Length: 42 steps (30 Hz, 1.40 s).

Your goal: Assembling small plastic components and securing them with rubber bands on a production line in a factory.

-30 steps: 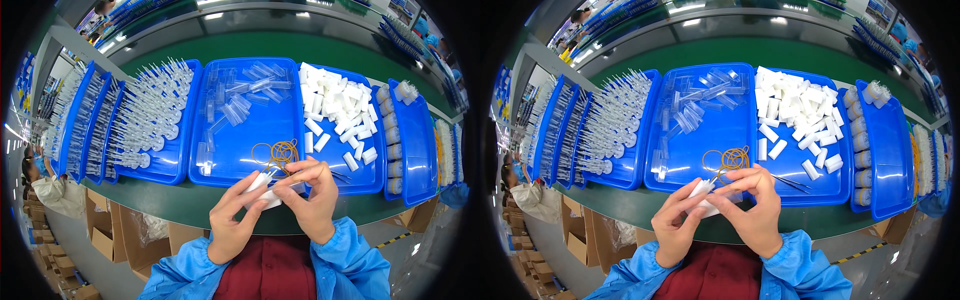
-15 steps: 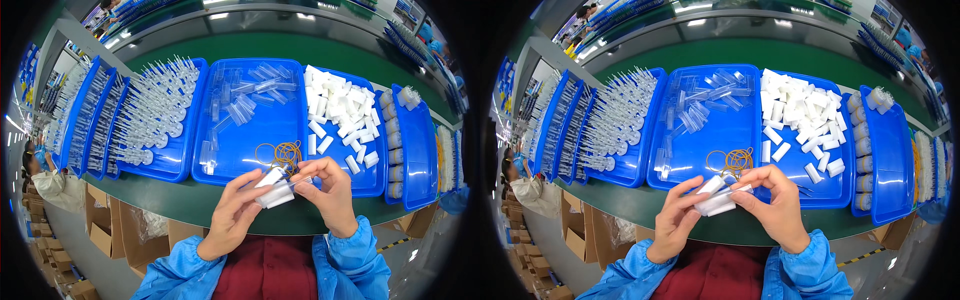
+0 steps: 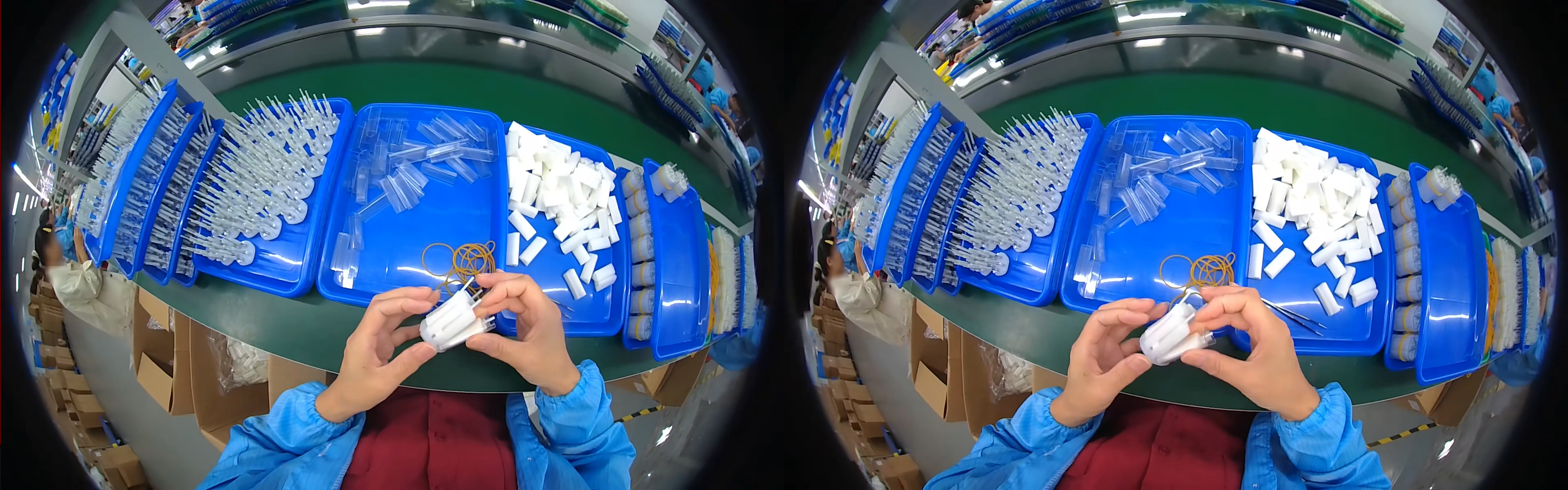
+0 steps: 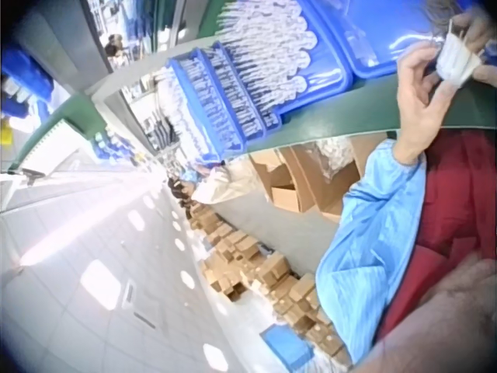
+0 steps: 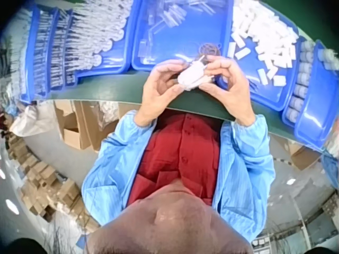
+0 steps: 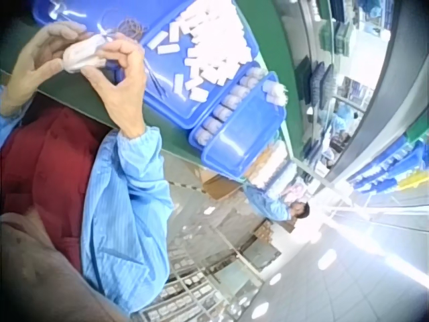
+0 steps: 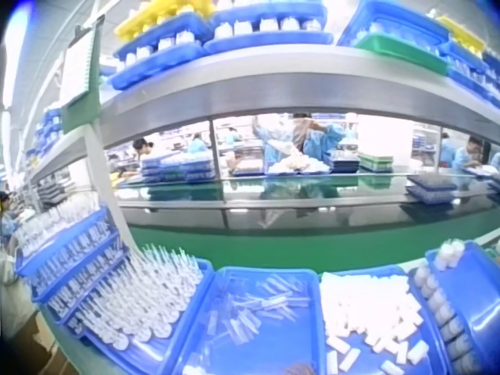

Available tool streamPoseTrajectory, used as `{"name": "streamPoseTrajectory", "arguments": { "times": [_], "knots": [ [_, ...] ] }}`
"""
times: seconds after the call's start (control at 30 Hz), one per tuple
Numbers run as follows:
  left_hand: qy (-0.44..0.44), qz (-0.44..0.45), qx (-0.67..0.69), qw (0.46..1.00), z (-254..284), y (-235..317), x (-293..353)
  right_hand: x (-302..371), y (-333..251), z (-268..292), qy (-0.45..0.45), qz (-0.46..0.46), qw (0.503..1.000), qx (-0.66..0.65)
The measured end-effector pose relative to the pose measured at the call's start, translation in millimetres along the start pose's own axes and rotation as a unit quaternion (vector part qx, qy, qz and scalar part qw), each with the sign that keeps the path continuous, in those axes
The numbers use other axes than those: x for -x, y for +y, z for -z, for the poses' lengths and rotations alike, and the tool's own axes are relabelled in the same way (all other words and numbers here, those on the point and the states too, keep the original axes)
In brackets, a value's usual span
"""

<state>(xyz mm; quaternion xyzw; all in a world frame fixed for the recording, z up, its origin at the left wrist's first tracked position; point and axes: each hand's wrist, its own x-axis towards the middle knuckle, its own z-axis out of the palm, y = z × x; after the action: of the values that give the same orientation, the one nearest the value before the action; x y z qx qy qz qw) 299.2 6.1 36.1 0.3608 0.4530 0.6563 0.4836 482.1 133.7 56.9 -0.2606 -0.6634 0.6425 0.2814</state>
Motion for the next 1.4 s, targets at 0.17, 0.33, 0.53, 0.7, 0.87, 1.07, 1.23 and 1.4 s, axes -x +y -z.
{"name": "streamPoseTrajectory", "arguments": {
  "times": [0.17, 0.33, 0.53, 0.7, 0.87, 1.07, 1.23, 1.4],
  "knots": [
    [-0.092, -0.031, -0.119, 0.988, 9.2, 9.0, -5.1, -7.1, -7.5, -0.8, -0.051, 0.01, 0.999, -0.006],
    [-0.029, -0.025, -0.082, 0.996, 17.8, 5.7, -4.0, -32.3, -14.4, 0.9, -0.137, 0.077, 0.972, 0.174],
    [0.041, -0.006, 0.002, 0.999, 28.8, 7.1, -0.1, -138.9, 7.4, 16.6, 0.03, 0.216, 0.873, 0.436],
    [0.049, 0.001, 0.02, 0.999, 30.5, 7.2, 2.2, -177.0, 40.3, 0.8, -0.01, 0.228, 0.706, 0.67],
    [0.04, -0.018, 0.001, 0.999, 33.8, 6.8, 1.9, -144.8, 27.3, 3.1, -0.055, 0.174, 0.717, 0.672],
    [0.04, -0.045, -0.056, 0.997, 27.6, 6.7, -2.8, -86.9, -28.0, -1.9, 0.009, -0.076, 0.996, 0.042],
    [0.026, -0.042, -0.085, 0.995, 19.2, 9.5, -4.6, -48.7, -24.4, -29.5, 0.087, -0.031, 0.992, -0.084],
    [0.022, -0.049, -0.099, 0.994, 10.5, 10.3, -3.3, -40.5, -14.1, -30.3, 0.068, -0.018, 0.997, -0.044]
  ]
}}
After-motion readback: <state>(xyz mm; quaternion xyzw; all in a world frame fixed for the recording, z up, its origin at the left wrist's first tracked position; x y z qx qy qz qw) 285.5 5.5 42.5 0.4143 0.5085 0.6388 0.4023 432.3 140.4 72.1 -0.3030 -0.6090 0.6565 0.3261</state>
